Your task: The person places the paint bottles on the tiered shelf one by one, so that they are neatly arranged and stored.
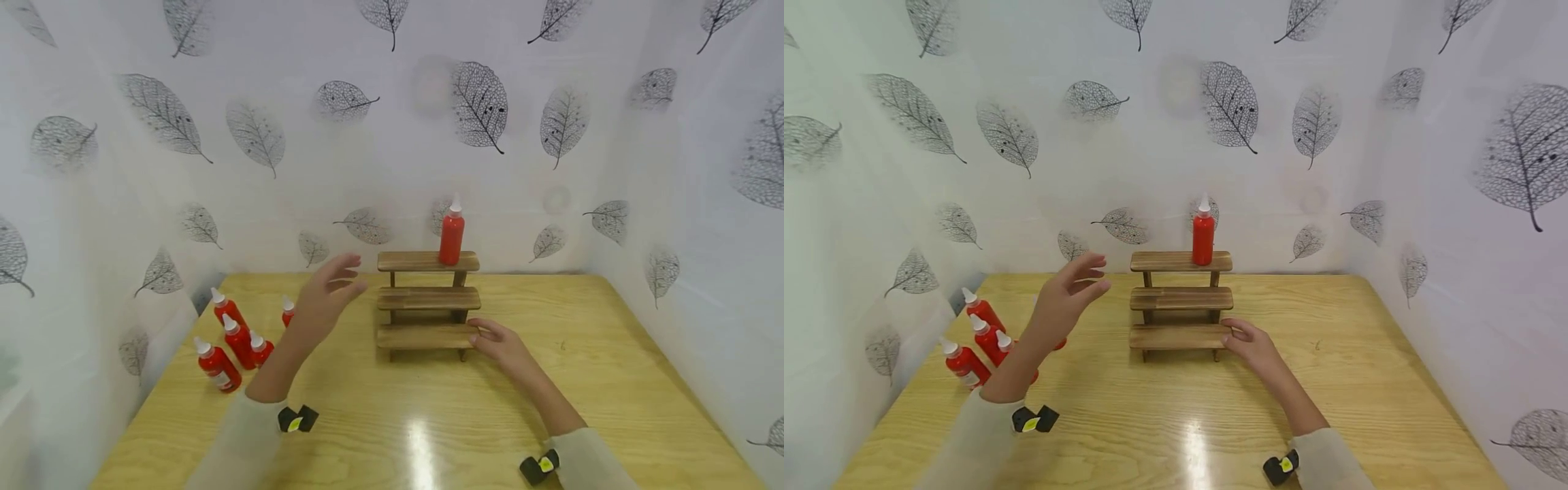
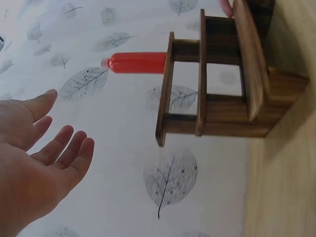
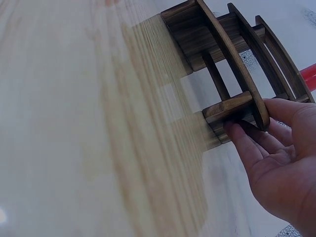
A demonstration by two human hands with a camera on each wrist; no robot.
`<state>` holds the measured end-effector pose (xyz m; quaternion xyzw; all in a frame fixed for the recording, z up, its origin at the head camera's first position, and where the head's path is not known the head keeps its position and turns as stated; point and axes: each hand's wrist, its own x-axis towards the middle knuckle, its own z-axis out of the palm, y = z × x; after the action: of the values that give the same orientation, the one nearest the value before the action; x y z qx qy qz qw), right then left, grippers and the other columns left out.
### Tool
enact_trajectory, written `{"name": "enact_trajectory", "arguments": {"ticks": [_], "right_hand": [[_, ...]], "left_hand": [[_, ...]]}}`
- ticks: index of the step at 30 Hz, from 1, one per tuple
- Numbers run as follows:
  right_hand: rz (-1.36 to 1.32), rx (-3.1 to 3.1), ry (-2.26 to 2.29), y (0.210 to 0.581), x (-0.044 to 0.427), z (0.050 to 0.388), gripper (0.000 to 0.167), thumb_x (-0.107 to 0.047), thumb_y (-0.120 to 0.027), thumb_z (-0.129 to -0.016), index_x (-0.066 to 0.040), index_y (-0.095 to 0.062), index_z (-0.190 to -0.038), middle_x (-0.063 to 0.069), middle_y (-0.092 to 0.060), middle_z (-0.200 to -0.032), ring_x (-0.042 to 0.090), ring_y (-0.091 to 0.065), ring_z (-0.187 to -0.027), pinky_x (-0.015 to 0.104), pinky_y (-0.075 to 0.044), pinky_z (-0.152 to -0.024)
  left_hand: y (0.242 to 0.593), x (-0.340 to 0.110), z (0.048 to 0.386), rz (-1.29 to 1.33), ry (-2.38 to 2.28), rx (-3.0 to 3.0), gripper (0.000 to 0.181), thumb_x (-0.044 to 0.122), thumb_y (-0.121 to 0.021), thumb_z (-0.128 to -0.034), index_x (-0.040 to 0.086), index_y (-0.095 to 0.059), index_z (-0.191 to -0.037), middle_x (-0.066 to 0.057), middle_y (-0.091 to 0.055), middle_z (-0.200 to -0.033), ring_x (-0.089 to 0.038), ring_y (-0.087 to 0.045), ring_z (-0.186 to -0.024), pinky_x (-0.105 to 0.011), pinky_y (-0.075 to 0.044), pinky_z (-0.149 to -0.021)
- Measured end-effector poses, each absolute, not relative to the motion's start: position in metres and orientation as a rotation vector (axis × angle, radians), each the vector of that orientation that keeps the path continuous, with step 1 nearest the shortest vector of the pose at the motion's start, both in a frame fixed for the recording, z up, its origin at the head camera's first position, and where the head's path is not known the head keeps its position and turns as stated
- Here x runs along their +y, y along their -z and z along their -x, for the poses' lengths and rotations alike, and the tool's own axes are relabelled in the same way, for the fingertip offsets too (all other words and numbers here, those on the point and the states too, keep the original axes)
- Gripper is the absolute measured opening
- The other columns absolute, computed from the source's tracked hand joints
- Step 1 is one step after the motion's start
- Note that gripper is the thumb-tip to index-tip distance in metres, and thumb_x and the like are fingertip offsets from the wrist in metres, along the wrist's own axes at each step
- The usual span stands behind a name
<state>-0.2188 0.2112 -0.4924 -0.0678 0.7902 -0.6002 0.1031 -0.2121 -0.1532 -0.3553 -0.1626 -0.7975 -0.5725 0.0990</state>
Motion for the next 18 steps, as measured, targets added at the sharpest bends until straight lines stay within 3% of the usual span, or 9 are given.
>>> {"name": "enact_trajectory", "arguments": {"ticks": [3, 9, 18], "right_hand": [[0.199, 2.327, 1.768, 0.493, 0.212, 0.218, 0.057, -0.035, -0.065, -0.099, -0.01, -0.049, -0.148, 0.02, -0.048, -0.152, 0.039, -0.046, -0.14, 0.053, -0.043, -0.112], [0.2, 2.307, 1.781, 0.494, 0.212, 0.219, 0.057, -0.035, -0.066, -0.098, -0.011, -0.049, -0.148, 0.02, -0.046, -0.153, 0.038, -0.046, -0.14, 0.053, -0.042, -0.112], [0.206, 2.313, 1.781, 0.495, 0.212, 0.22, 0.056, -0.033, -0.065, -0.099, -0.011, -0.049, -0.148, 0.021, -0.046, -0.152, 0.038, -0.046, -0.139, 0.053, -0.042, -0.112]], "left_hand": [[0.356, -0.172, 0.193, 0.417, 1.636, -2.377, 0.049, 0.03, -0.071, -0.0958, 0.022, -0.056, -0.142, 0.001, -0.06, -0.14, -0.022, -0.059, -0.124, -0.037, -0.052, -0.103], [0.359, -0.213, 0.155, 0.205, 1.511, -2.431, 0.049, 0.038, -0.067, -0.0971, 0.028, -0.054, -0.144, 0.002, -0.061, -0.135, -0.015, -0.061, -0.12, -0.011, -0.048, -0.095], [0.373, -0.269, 0.115, -0.067, 1.272, -2.41, 0.051, 0.031, -0.067, -0.0981, 0.024, -0.052, -0.146, 0.0, -0.058, -0.133, 0.004, -0.054, -0.11, -0.004, -0.044, -0.088]]}}
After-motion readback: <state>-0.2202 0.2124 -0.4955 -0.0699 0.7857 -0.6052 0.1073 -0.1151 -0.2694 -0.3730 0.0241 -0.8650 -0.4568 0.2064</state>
